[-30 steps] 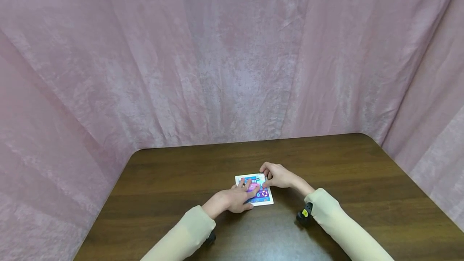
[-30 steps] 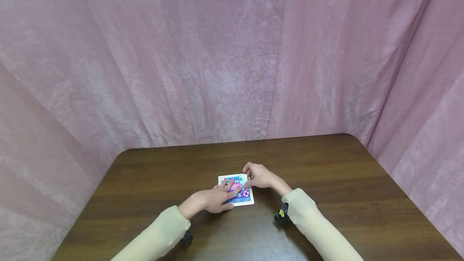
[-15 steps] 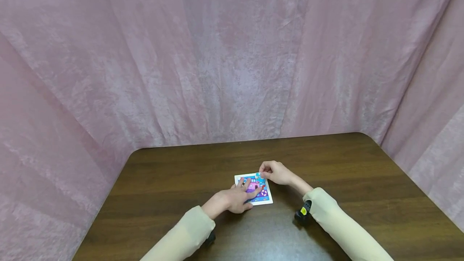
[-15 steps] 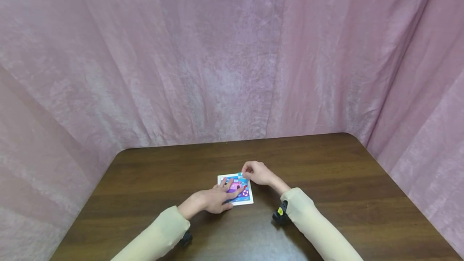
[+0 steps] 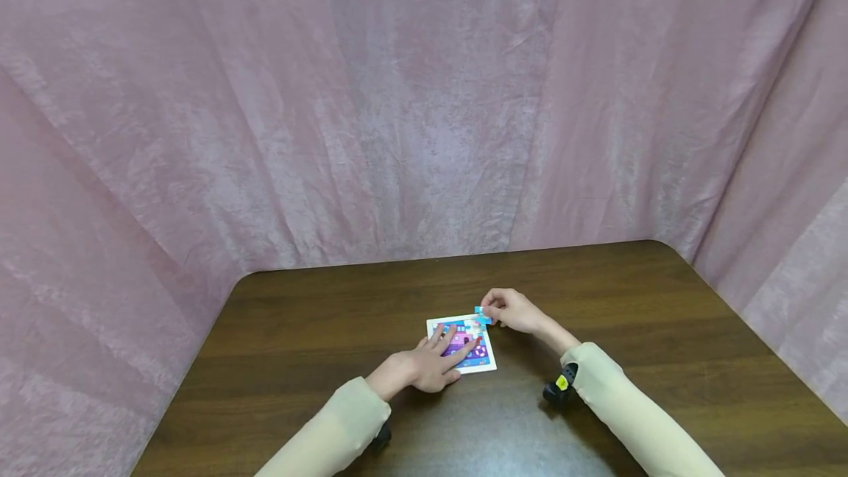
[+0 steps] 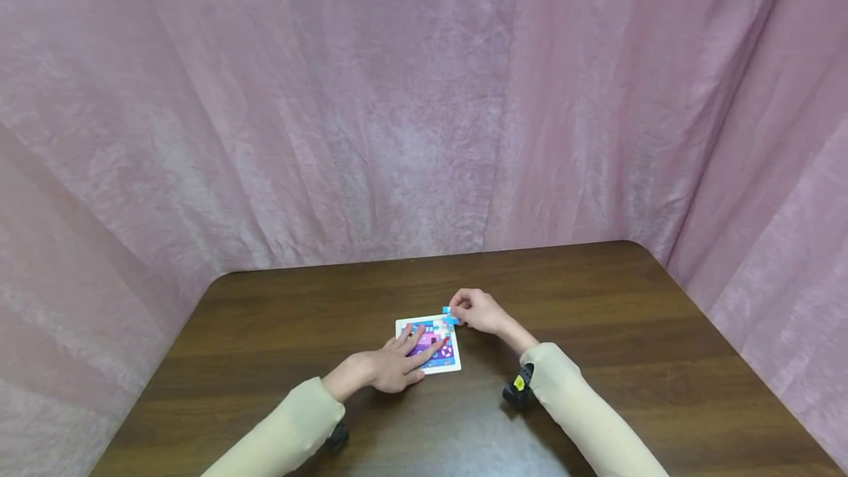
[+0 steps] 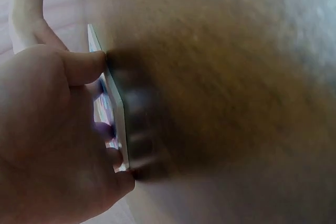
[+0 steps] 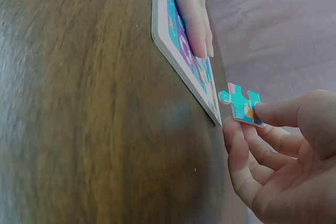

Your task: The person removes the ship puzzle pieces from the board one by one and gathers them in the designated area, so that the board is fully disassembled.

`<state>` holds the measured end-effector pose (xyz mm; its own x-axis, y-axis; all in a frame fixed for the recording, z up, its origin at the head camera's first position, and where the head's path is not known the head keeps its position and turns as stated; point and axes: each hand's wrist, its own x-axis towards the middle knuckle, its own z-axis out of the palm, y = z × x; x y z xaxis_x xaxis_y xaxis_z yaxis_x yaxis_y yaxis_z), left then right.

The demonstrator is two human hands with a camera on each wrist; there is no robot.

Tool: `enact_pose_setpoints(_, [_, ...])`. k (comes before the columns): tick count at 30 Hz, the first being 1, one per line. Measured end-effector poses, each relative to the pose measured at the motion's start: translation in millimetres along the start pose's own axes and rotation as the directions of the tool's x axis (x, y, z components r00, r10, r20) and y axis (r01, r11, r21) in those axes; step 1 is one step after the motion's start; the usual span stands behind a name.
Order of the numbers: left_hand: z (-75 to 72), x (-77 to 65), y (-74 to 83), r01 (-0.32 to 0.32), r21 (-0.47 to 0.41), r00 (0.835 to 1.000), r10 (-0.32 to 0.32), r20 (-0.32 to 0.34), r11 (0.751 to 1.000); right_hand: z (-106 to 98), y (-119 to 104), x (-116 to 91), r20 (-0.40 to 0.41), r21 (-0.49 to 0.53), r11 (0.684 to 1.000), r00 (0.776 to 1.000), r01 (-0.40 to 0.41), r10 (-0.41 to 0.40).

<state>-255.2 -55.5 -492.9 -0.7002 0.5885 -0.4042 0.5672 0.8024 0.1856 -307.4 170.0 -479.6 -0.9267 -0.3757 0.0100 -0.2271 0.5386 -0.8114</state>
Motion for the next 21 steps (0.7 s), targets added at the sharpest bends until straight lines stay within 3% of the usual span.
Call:
enact_pose_setpoints(9, [12.9, 5.9, -3.3, 0.007, -0.017, 0.999, -0.008, -0.043, 1.0, -14, 2, -6, 0.006, 0.041, 0.997, 0.998, -0.06, 0.06])
enact_pose_setpoints(16, [-3.3, -12.8, 12.1, 0.027, -0.012, 0.999, -0.027, -0.04, 1.0, -19, 4, -10, 0.005, 0.058, 0.995, 0.996, -0.084, 0.084])
enact_pose_setpoints(21, [-5.8, -17.3, 16.3, 0.034, 0.031, 0.998, -0.032, -0.059, 0.999, -21, 10, -10, 0.012, 0.066, 0.994, 0.996, -0.084, 0.083])
